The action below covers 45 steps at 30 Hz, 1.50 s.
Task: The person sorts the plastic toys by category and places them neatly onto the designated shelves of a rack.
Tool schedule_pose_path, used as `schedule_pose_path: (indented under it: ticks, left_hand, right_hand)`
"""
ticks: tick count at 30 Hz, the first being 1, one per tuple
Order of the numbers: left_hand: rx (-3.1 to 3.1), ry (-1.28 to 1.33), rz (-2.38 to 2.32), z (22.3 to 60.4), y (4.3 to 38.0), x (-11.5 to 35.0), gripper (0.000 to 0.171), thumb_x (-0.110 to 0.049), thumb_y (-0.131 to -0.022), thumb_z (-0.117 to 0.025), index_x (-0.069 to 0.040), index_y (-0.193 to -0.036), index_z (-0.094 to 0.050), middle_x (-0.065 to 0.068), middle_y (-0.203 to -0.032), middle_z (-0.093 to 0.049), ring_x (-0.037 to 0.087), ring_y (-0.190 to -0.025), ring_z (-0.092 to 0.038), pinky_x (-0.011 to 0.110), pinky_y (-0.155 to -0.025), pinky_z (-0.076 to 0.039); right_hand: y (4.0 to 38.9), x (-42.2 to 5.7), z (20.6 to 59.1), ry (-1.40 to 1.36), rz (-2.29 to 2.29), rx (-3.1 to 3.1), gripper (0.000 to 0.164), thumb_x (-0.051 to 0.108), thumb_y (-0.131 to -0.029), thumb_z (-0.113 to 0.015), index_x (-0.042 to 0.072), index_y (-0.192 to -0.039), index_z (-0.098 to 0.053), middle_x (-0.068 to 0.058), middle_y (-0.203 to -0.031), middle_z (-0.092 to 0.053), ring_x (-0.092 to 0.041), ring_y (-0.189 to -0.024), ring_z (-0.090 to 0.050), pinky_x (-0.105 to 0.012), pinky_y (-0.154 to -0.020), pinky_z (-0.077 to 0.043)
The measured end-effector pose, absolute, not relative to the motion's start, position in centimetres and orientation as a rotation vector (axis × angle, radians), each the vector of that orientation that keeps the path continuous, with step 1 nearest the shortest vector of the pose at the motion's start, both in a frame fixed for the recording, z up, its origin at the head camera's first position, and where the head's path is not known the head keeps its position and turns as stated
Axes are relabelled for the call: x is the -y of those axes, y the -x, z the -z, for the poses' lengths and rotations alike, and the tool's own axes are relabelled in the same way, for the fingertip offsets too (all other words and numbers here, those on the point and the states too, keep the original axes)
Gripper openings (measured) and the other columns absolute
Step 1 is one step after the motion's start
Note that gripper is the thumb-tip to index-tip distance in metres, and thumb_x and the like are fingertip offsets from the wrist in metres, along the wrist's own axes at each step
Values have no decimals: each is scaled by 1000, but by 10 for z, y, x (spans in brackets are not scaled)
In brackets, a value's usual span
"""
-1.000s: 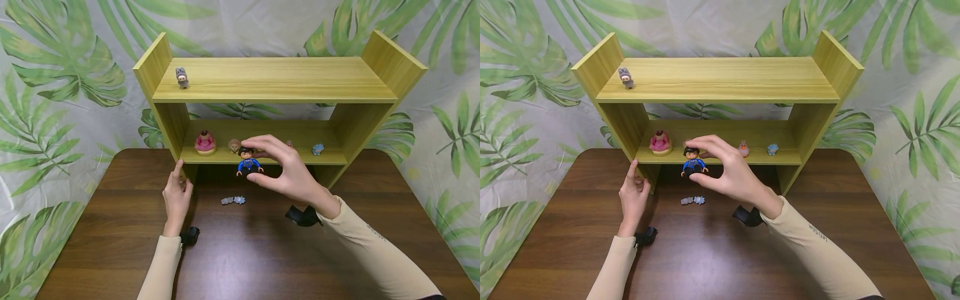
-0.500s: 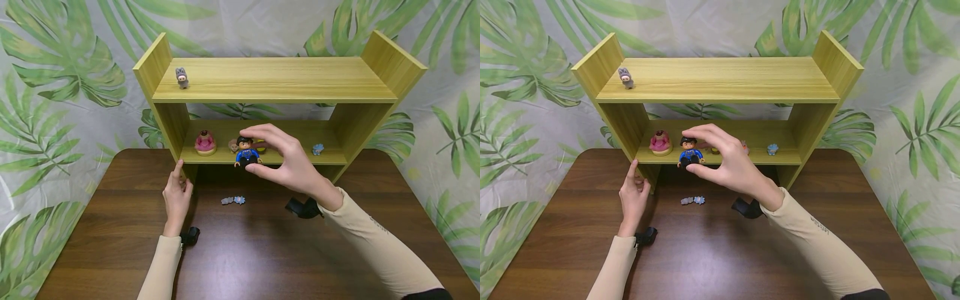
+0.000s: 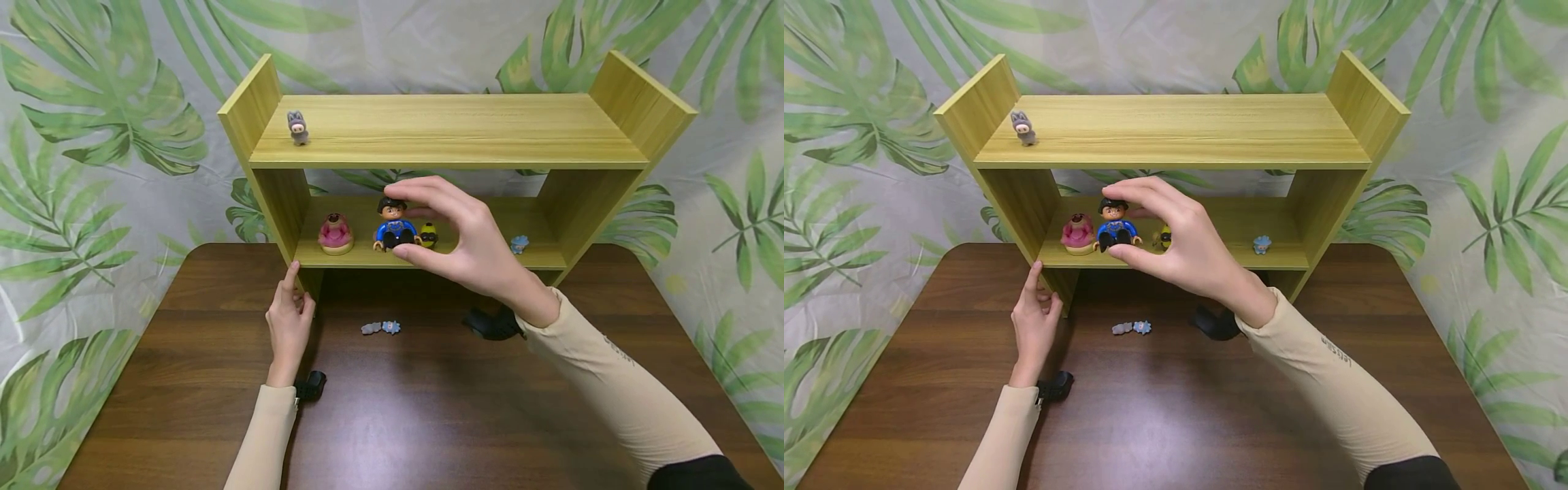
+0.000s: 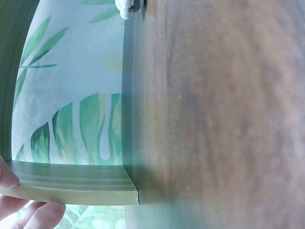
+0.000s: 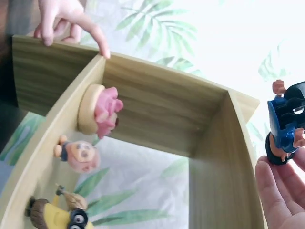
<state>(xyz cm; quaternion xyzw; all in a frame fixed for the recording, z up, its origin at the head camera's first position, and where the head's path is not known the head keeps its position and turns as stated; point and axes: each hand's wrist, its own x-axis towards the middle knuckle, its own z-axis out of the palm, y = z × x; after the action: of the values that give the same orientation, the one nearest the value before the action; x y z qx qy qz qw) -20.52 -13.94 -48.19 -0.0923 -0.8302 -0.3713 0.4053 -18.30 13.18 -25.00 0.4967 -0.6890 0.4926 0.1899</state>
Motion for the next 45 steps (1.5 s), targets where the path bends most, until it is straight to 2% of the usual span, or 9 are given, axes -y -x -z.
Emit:
schedule_pose_path:
  ticks: [11, 22, 39, 45]
  left_hand:
    - [2100, 237, 927, 482, 205, 140, 81, 14, -81, -57, -31, -145, -34, 15, -86, -52, 27, -64, -59, 42, -53, -44]
    - [2084, 244, 936, 481, 205, 139, 80, 14, -81, -57, -29, -145, -36, 15, -85, -52, 28, -65, -61, 42, -53, -47]
    - [2096, 234, 966, 482, 204, 139, 78, 13, -82, -56, -29, -144, -37, 16, -89, -54, 30, -69, -64, 44, -56, -50]
    - [2099, 234, 968, 482, 204, 139, 79, 13, -81, -55, -29, -145, -36, 16, -88, -54, 29, -69, -63, 43, -56, -49]
  right_hand:
    - [189, -125, 232, -1398, -1279, 1882, 55, -9, -71, -78, -11, -122, -57, -19, -119, -59, -22, -103, -60, -38, -90, -47]
    - [196, -120, 218, -1433, -1284, 1823, 52, -14, -71, -76, -15, -119, -56, -22, -114, -60, -24, -102, -60, -38, -93, -45]
    - [215, -110, 204, -1331, -1339, 1902, 47, -6, -77, -74, -11, -120, -58, -14, -109, -62, -17, -103, -58, -36, -97, -42]
    - [219, -107, 197, -1247, -1391, 2027, 46, -2, -80, -73, -9, -123, -58, -13, -111, -62, -13, -106, -57, -31, -100, -39]
